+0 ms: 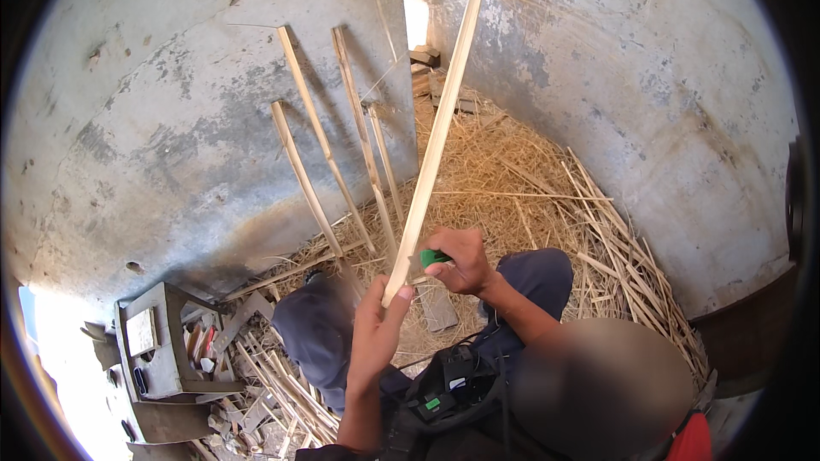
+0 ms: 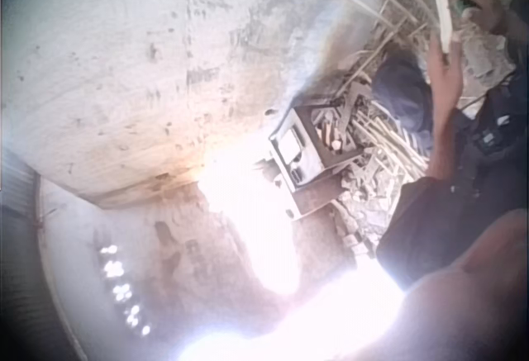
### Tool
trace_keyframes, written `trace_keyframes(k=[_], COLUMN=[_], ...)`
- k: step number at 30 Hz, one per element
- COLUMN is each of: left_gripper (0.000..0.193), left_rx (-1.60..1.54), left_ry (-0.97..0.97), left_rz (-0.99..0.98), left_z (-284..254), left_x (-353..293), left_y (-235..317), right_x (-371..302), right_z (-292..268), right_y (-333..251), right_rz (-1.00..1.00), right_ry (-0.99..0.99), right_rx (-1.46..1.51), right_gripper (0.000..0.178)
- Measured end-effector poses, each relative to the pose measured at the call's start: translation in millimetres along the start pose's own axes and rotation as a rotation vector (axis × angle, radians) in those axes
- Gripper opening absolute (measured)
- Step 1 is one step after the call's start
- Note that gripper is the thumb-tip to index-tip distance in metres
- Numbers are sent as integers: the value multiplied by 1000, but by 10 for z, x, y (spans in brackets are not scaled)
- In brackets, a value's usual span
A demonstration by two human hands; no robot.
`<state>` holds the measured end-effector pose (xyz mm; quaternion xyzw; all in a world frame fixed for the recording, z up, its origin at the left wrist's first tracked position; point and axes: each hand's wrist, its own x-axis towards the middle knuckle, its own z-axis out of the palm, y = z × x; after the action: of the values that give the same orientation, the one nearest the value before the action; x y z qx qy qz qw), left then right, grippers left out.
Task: The person sits on the floor and uses a green utility knife to split a long bamboo pole into thin strips. They hold the pole with their left hand and carefully shave off the outer layers with the knife in their right hand, creating a pile of bamboo shavings on the floor.
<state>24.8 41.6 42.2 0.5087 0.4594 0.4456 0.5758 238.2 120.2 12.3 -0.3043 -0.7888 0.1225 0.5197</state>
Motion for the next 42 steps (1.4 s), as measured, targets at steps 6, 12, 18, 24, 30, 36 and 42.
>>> trace_keyframes(k=[6, 12, 18, 24, 30, 36, 42], left_gripper=[26, 30, 33, 34, 34, 35, 35], left_rx=[-75, 130, 105, 126, 98, 47, 36], left_ry=[-8, 43, 49, 40, 53, 59, 53], left_rz=[-41, 72, 40, 2, -24, 28, 32], left_z=[27, 57, 71, 55, 45, 18, -38], left_x=[-24, -19, -16, -57, -104, -124, -143], left_y=[125, 85, 52, 53, 39, -10, -83], right_x=[33, 36, 64, 62, 67, 60, 49], right_z=[54, 16, -12, -20, -38, 9, 62], right_y=[-81, -100, -172, -149, -133, -156, -127], right_rz=[-38, -74, -104, -105, -101, -75, -76], right_ry=[44, 64, 94, 142, 112, 58, 82], right_rx=[-46, -132, -242, -303, -324, -304, -304], right_gripper=[36, 38, 39, 40, 40, 40, 39])
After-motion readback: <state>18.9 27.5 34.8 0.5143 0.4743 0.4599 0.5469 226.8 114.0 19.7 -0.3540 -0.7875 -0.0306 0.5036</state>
